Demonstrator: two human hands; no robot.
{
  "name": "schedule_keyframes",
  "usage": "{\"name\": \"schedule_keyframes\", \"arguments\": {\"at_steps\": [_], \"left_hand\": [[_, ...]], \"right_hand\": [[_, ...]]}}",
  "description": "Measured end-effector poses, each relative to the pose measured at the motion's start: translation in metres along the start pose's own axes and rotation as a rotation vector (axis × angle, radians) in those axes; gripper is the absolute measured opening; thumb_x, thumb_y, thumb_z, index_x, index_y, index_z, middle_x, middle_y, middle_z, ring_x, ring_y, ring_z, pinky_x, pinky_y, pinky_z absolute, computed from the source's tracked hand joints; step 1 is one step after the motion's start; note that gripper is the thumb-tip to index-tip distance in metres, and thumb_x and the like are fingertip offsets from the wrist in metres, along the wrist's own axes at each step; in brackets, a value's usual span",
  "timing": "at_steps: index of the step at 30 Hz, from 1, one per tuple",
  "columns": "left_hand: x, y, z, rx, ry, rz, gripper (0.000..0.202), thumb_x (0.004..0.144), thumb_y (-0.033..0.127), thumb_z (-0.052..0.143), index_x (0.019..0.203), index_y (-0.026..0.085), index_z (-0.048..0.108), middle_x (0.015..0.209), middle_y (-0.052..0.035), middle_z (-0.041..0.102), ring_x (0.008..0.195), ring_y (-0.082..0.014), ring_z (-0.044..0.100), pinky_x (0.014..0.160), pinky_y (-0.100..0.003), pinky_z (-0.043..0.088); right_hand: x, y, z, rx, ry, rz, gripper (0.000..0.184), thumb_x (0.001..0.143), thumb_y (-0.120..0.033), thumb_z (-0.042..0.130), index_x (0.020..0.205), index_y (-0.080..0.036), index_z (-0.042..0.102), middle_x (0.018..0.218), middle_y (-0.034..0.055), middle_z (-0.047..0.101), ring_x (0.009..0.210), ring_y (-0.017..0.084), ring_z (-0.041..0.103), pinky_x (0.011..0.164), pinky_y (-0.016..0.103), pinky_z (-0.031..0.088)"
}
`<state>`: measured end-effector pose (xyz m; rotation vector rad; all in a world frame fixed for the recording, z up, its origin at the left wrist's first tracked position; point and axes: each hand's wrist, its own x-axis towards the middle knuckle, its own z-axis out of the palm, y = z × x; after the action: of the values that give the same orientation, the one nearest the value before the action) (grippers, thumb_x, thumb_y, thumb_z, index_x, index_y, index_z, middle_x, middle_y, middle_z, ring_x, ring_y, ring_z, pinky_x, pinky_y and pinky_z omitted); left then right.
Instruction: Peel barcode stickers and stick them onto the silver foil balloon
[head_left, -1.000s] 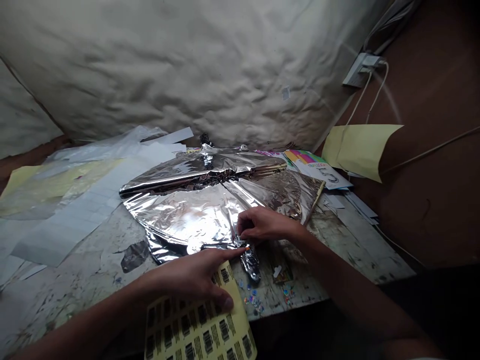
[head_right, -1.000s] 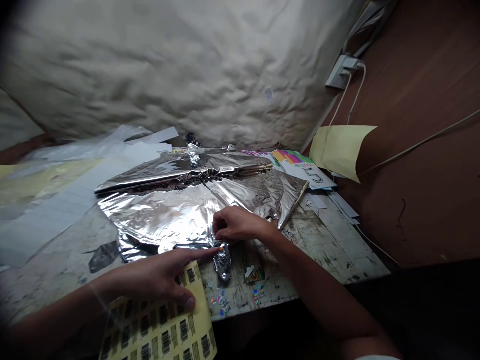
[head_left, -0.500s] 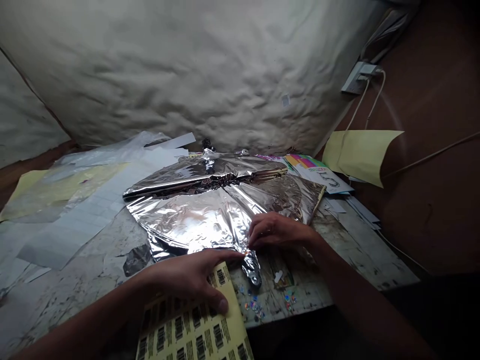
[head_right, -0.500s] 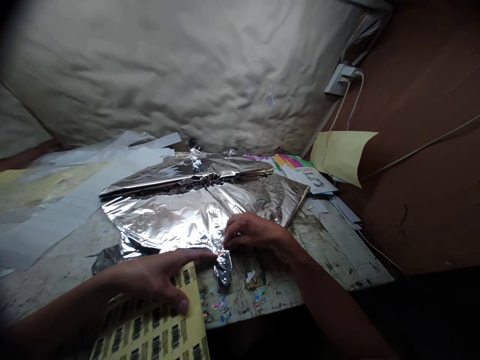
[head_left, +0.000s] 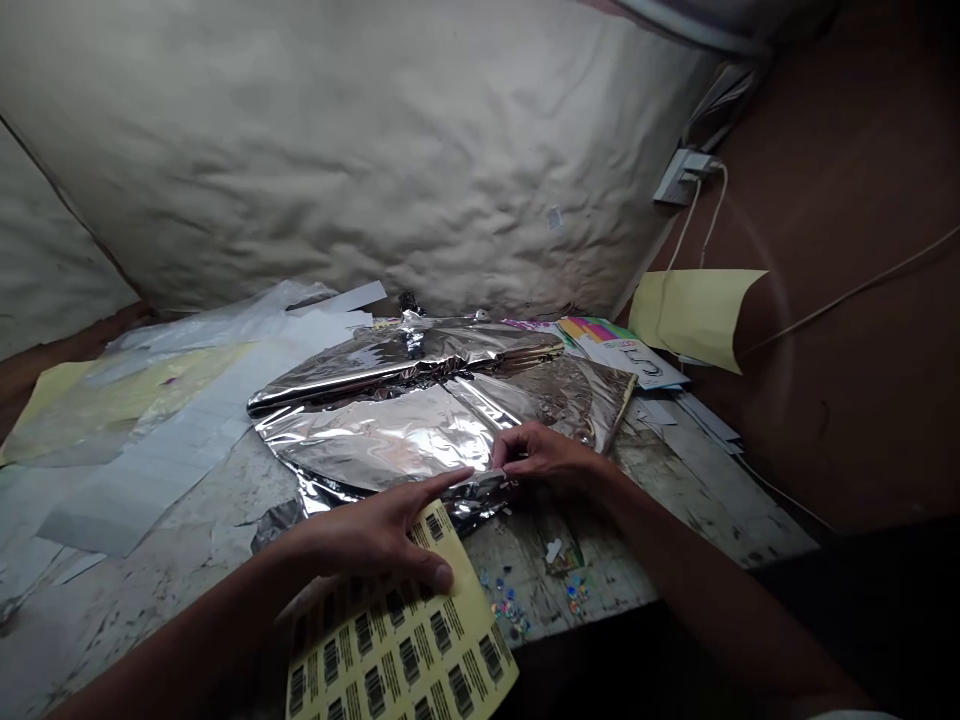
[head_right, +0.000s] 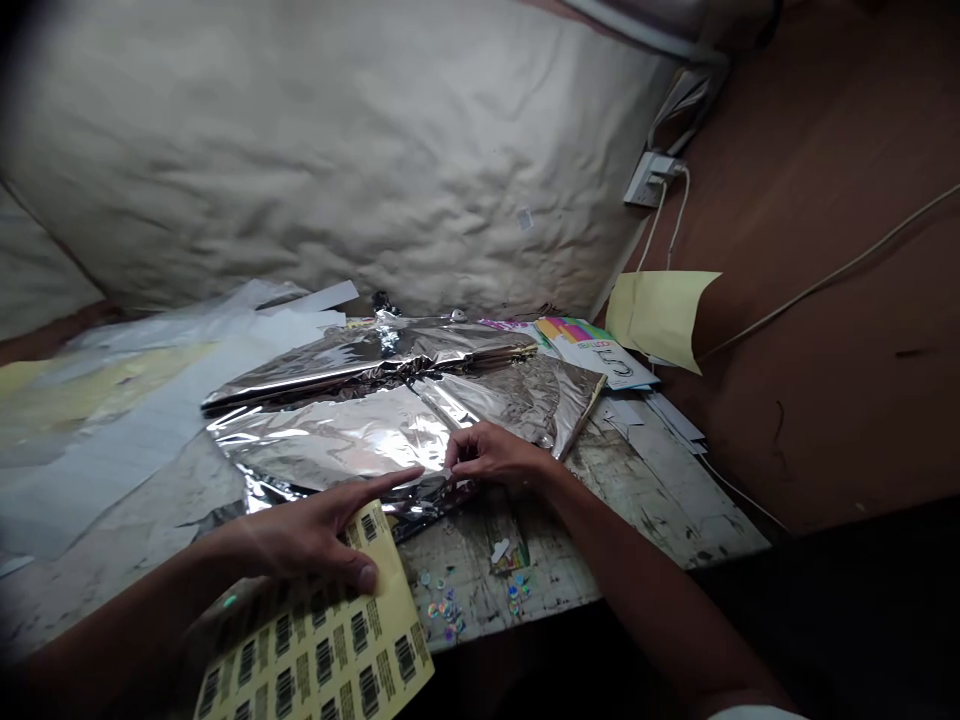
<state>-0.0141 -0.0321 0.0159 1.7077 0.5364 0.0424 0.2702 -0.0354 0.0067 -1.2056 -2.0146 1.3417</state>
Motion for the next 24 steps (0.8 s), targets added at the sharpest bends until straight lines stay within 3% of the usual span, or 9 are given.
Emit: {"name": "schedule_keyframes", "arguments": {"at_steps": [3, 6, 13, 18, 22, 24], "left_hand": [[0.001, -0.005, 0.002, 0.144, 0.010, 0.035, 0.109, 0.066, 0.045, 0.082, 0.153, 0.029, 0.017, 0.158, -0.0050, 0.020, 0.142, -0.0310, 0.023, 0.117, -0.042, 0.017], [0.003, -0.008, 0.005, 0.253, 0.000, 0.046, 0.114, 0.067, 0.046, 0.081, 0.153, 0.027, 0.010, 0.159, -0.0065, 0.017, 0.142, -0.0304, 0.023, 0.116, -0.041, 0.019], [0.001, -0.001, 0.014, 0.320, 0.017, -0.026, 0.109, 0.069, 0.044, 0.078, 0.154, 0.026, 0.012, 0.155, -0.0096, 0.029, 0.135, -0.0320, 0.037, 0.110, -0.041, 0.030], [0.002, -0.003, 0.018, 0.326, 0.069, -0.082, 0.108, 0.064, 0.045, 0.080, 0.152, 0.030, 0.020, 0.150, -0.0087, 0.039, 0.132, -0.0346, 0.041, 0.107, -0.044, 0.034], [0.005, -0.008, 0.019, 0.319, 0.081, -0.108, 0.112, 0.057, 0.047, 0.084, 0.151, 0.031, 0.024, 0.149, -0.0093, 0.040, 0.131, -0.0356, 0.041, 0.107, -0.044, 0.034], [0.006, -0.011, 0.019, 0.304, 0.086, -0.108, 0.115, 0.054, 0.046, 0.085, 0.151, 0.030, 0.025, 0.150, -0.0098, 0.039, 0.132, -0.0354, 0.040, 0.107, -0.043, 0.033]], "right_hand": [[0.004, 0.007, 0.000, 0.205, 0.061, 0.031, 0.030, 0.068, -0.038, 0.079, 0.074, -0.012, 0.065, 0.068, -0.0016, 0.061, 0.062, 0.010, 0.053, 0.057, 0.021, 0.039], [0.006, 0.009, 0.000, 0.368, 0.110, 0.057, 0.032, 0.066, -0.038, 0.081, 0.070, -0.012, 0.063, 0.068, -0.0013, 0.062, 0.063, 0.011, 0.055, 0.062, 0.022, 0.040], [0.016, 0.010, -0.004, 0.408, 0.384, 0.163, 0.044, 0.060, -0.052, 0.079, 0.068, -0.014, 0.058, 0.060, -0.0028, 0.055, 0.051, 0.008, 0.047, 0.050, 0.021, 0.036], [0.034, 0.001, -0.017, 0.227, 0.504, 0.136, 0.040, 0.069, -0.054, 0.072, 0.072, -0.017, 0.057, 0.052, -0.0056, 0.051, 0.041, 0.008, 0.041, 0.042, 0.021, 0.030], [0.076, -0.032, -0.051, -0.385, 0.606, 0.098, 0.029, 0.079, -0.045, 0.065, 0.076, -0.016, 0.066, 0.065, 0.0006, 0.064, 0.057, 0.012, 0.056, 0.052, 0.021, 0.037], [0.109, -0.051, -0.074, -0.593, 0.640, 0.155, 0.027, 0.081, -0.042, 0.065, 0.077, -0.016, 0.069, 0.073, 0.0042, 0.068, 0.068, 0.016, 0.061, 0.058, 0.022, 0.039]]}}
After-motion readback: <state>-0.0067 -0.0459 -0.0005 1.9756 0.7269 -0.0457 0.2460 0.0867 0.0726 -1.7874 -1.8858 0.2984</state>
